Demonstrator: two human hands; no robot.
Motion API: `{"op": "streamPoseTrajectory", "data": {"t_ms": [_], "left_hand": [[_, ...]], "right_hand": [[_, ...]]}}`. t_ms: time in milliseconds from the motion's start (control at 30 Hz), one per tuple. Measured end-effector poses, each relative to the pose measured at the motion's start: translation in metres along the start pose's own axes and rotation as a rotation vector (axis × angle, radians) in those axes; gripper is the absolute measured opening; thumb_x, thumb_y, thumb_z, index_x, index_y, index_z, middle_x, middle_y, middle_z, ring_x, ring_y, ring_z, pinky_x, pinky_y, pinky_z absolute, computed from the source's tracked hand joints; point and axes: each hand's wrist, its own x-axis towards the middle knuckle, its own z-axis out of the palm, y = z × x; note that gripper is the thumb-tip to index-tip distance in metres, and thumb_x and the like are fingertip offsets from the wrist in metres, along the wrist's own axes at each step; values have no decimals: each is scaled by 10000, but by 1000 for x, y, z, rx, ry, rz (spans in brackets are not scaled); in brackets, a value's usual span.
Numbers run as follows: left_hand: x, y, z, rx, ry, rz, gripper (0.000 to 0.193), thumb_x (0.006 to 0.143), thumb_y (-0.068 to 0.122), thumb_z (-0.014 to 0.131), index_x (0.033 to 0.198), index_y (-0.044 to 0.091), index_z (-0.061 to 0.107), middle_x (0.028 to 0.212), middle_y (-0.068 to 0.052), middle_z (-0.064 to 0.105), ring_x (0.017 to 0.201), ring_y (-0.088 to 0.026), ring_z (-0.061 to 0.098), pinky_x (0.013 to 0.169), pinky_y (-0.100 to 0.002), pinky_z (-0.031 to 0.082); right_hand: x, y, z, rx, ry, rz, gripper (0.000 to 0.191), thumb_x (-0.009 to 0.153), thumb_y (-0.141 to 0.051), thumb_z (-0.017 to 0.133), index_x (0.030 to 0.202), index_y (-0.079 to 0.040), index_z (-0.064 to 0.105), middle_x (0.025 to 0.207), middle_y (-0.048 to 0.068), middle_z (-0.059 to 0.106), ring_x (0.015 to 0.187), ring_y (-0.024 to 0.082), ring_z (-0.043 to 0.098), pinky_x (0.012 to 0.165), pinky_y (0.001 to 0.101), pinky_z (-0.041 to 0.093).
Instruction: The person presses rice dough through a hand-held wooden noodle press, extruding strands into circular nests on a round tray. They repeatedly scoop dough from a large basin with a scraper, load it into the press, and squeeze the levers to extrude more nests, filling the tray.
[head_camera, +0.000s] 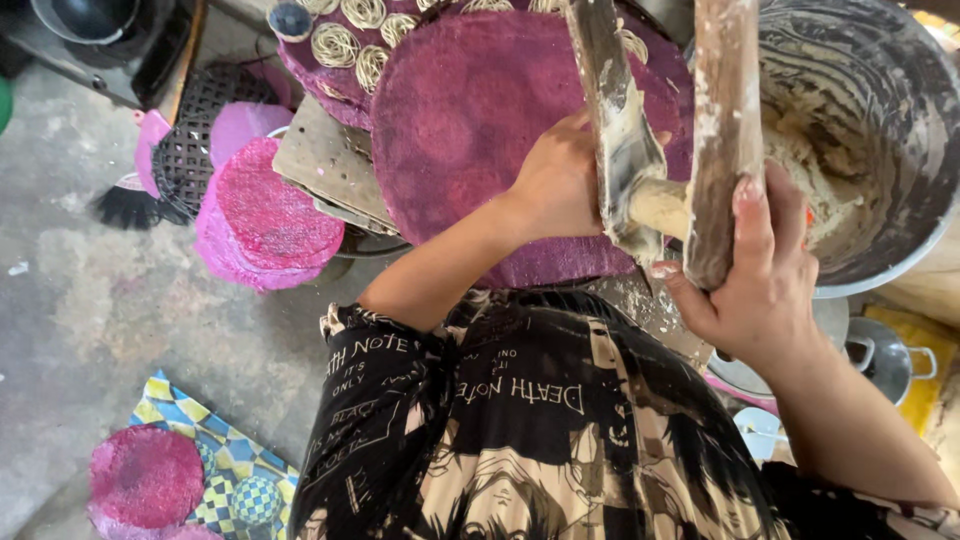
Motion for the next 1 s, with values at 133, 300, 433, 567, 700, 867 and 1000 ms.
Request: {"op": "streamPoseTrajectory", "data": {"t_ms": [133, 300, 433, 567, 700, 867, 1000], "left_hand": [[10, -1, 9, -6, 33, -128, 818, 760, 512, 906, 1420, 149, 588, 1179, -125, 724, 1084, -273, 718, 942, -358, 596], [46, -23, -27, -1136, -373, -114, 831, 917, 407, 856, 1593, 272, 392, 1538, -72, 465, 1404, -261, 481, 1231, -418, 381], [96, -54, -34, -1844, -408, 283, 495, 959, 238, 644, 1452, 192, 630, 1608, -52, 481, 1529, -201, 373, 1338, -439, 253], [114, -56, 7, -1981, -413, 317, 422, 869, -3, 683, 1269, 126, 715, 1554, -68, 564, 1536, -204, 383, 1312, -481, 258], [99, -68, 38, -1907, -187, 135, 142, 950, 64, 711, 1060, 27, 629, 1175, -127, 620, 1466, -307, 439, 1275, -551, 288], [85, -94, 62, -2120, 1, -49, 296, 975, 341, 583, 943, 47, 590, 1066, -123, 663, 1265, -289, 585, 1162, -477, 457], [75, -104, 61, -2055, 102, -194, 481, 1007, 526, 464, 930, 65, 573, 1030, -120, 647, 1112, -295, 646, 1002, -463, 542]], "right_hand": [[1, 33, -12, 746, -159, 133, 1157, 952, -478, 720, 1636, -10, -88, 1714, 347, 160, 1553, 423, 308, 1236, 639, 344], [-43, 63, -9, 1461, -653, 342, 1240, 840, -704, 686, 1627, 83, 140, 1522, 279, 367, 1382, 337, 443, 1102, 512, 432], [-88, 67, -2, 1800, -741, 479, 1377, 726, -860, 702, 1598, 102, 243, 1475, 297, 459, 1252, 402, 583, 1059, 519, 511], [-106, 73, -12, 1819, -843, 580, 1495, 576, -898, 749, 1553, 125, 264, 1358, 291, 531, 1204, 375, 564, 1045, 495, 469], [-100, 79, -25, 1695, -743, 724, 1370, 658, -844, 738, 1533, 117, 304, 1328, 231, 534, 1145, 318, 563, 1000, 439, 435], [-90, 87, -8, 1623, -618, 764, 1129, 801, -714, 733, 1511, 101, 408, 1315, 255, 587, 1130, 342, 587, 983, 461, 447], [-97, 88, 12, 1616, -581, 823, 1056, 798, -639, 743, 1549, 4, 371, 1338, 244, 572, 1147, 349, 600, 993, 482, 452]]}}
